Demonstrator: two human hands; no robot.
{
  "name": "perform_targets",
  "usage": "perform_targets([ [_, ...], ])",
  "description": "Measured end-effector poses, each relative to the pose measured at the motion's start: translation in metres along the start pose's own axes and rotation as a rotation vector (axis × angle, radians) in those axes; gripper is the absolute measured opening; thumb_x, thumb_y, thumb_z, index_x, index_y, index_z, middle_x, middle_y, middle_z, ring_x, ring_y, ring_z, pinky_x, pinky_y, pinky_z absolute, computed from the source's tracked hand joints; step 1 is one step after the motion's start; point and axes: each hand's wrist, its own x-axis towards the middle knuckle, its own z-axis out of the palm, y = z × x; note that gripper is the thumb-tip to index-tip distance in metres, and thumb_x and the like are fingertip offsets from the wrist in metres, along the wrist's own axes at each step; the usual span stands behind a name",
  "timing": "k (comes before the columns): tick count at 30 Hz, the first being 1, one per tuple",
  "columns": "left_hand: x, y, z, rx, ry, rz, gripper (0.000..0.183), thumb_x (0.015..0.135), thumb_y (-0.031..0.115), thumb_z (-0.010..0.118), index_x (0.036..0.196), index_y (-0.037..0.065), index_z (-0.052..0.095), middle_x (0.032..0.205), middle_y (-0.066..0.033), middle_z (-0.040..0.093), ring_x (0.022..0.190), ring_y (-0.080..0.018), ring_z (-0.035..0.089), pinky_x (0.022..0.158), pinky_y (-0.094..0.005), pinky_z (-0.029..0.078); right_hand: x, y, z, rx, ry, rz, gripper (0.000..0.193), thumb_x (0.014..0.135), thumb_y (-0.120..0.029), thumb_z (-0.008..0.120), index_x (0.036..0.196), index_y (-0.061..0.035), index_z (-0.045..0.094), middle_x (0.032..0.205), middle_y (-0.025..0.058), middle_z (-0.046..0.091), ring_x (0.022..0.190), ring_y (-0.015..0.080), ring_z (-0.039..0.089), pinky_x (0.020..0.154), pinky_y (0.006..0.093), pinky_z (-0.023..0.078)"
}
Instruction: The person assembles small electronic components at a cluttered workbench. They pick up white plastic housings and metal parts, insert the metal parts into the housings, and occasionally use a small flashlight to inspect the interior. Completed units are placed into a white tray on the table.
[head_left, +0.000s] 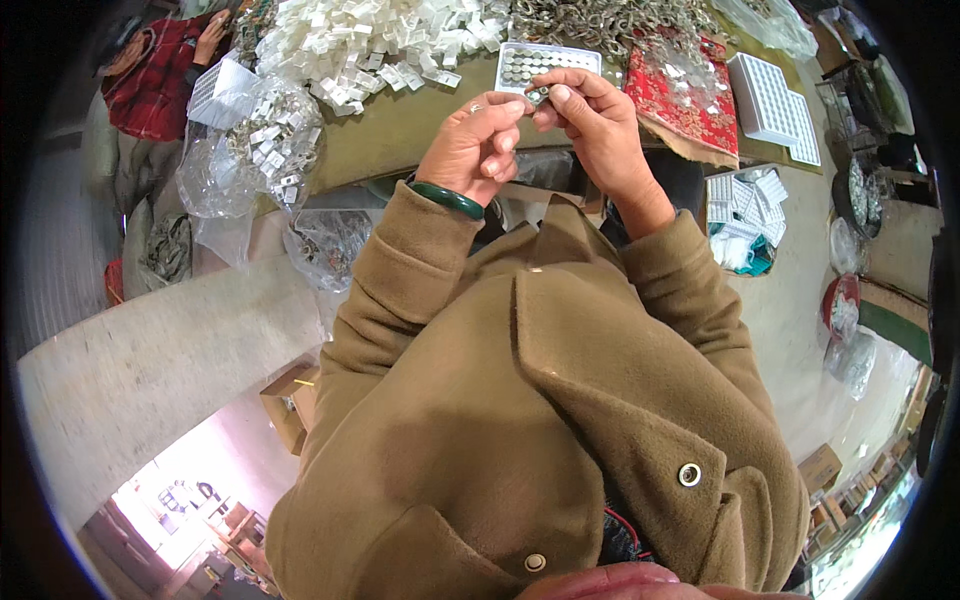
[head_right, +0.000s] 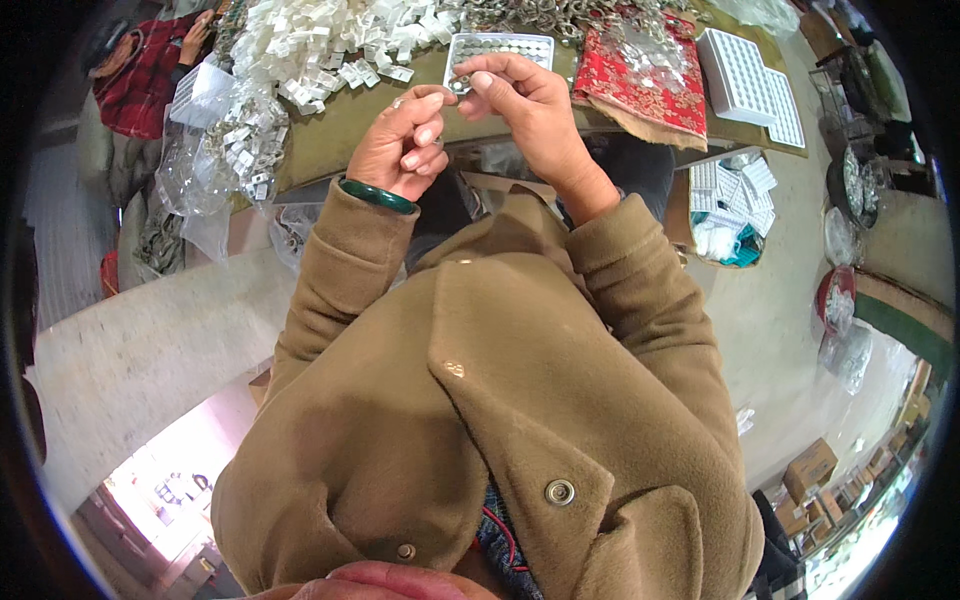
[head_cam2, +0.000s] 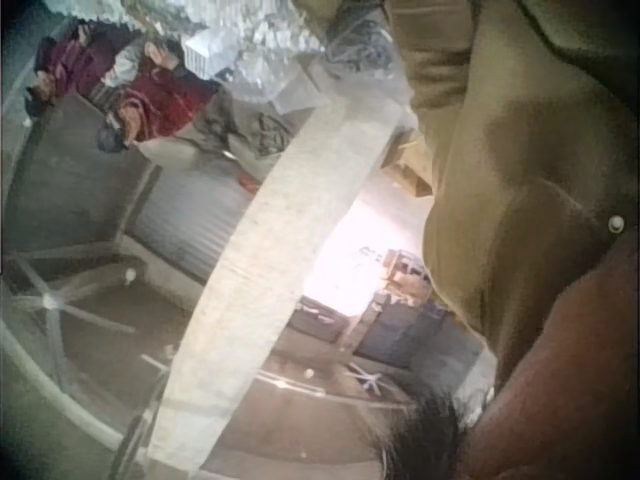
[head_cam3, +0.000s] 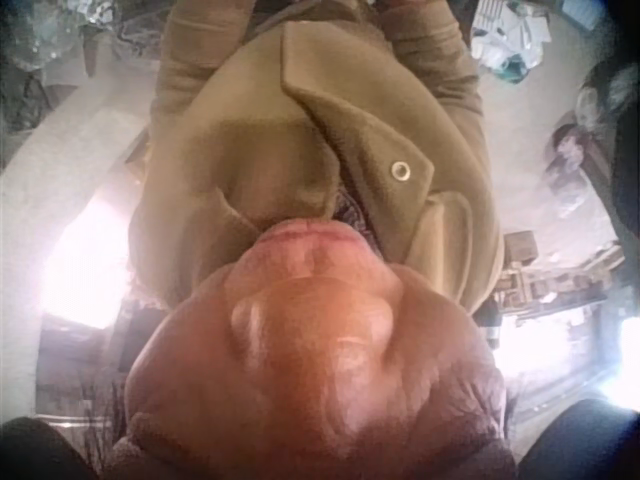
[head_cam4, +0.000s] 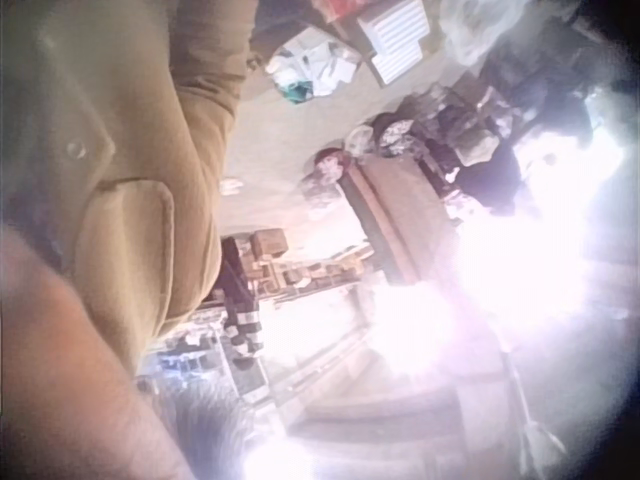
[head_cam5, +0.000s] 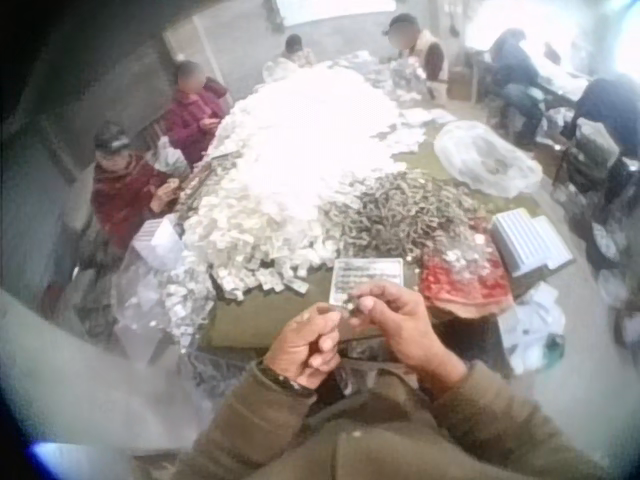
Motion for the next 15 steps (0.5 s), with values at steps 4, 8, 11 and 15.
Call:
perform_targets([
  [4, 0.001, -0.008, 0.004, 0.049, 0.104, 0.075, 0.01, 0.09, 0.011, 0.06, 0.099, 0.006, 0.057, 0.059, 0.0038, 0.05, 0.04, -0.003, 0.039, 0.037, -0.0175, 0.031, -0.004, -0.001, 0.01, -0.085, 0.073, -0.077, 0.019, 0.095, -0.01, 0.057, 0.11, -0.0002, 0.062, 0.089, 0.0024, 0.063, 0.075, 0.008, 0.059, 0.068, 0.0216, 0.049],
  [8, 0.005, -0.02, 0.005, 0.12, 0.233, 0.246, 0.009, 0.087, 0.01, 0.065, 0.093, 0.005, 0.06, 0.062, 0.0009, 0.055, 0.043, -0.0039, 0.045, 0.037, -0.0174, 0.034, -0.007, -0.001, 0.012, -0.162, 0.172, 0.092, 0.011, 0.09, -0.014, 0.065, 0.094, -0.0041, 0.061, 0.076, -0.003, 0.056, 0.062, 0.0039, 0.05, 0.056, 0.0197, 0.041],
  [11, 0.005, -0.033, 0.006, 0.355, 0.293, 0.42, 0.008, 0.086, 0.008, 0.065, 0.091, 0.004, 0.061, 0.064, -0.0001, 0.057, 0.046, -0.0041, 0.049, 0.038, -0.0184, 0.038, -0.013, 0.004, 0.012, 0.018, 0.096, 0.157, 0.01, 0.089, -0.013, 0.067, 0.095, -0.0057, 0.062, 0.075, -0.0041, 0.056, 0.061, 0.0039, 0.049, 0.055, 0.0188, 0.039],
  [15, 0.004, -0.046, 0.003, 0.563, 0.289, 0.673, 0.006, 0.085, 0.005, 0.066, 0.09, 0.004, 0.062, 0.065, 0.0021, 0.056, 0.049, -0.0034, 0.049, 0.039, -0.0205, 0.041, -0.015, 0.008, 0.011, 0.287, 0.098, 0.285, 0.011, 0.087, -0.012, 0.068, 0.094, -0.0059, 0.063, 0.078, -0.0016, 0.061, 0.059, 0.0059, 0.051, 0.054, 0.0207, 0.04],
])
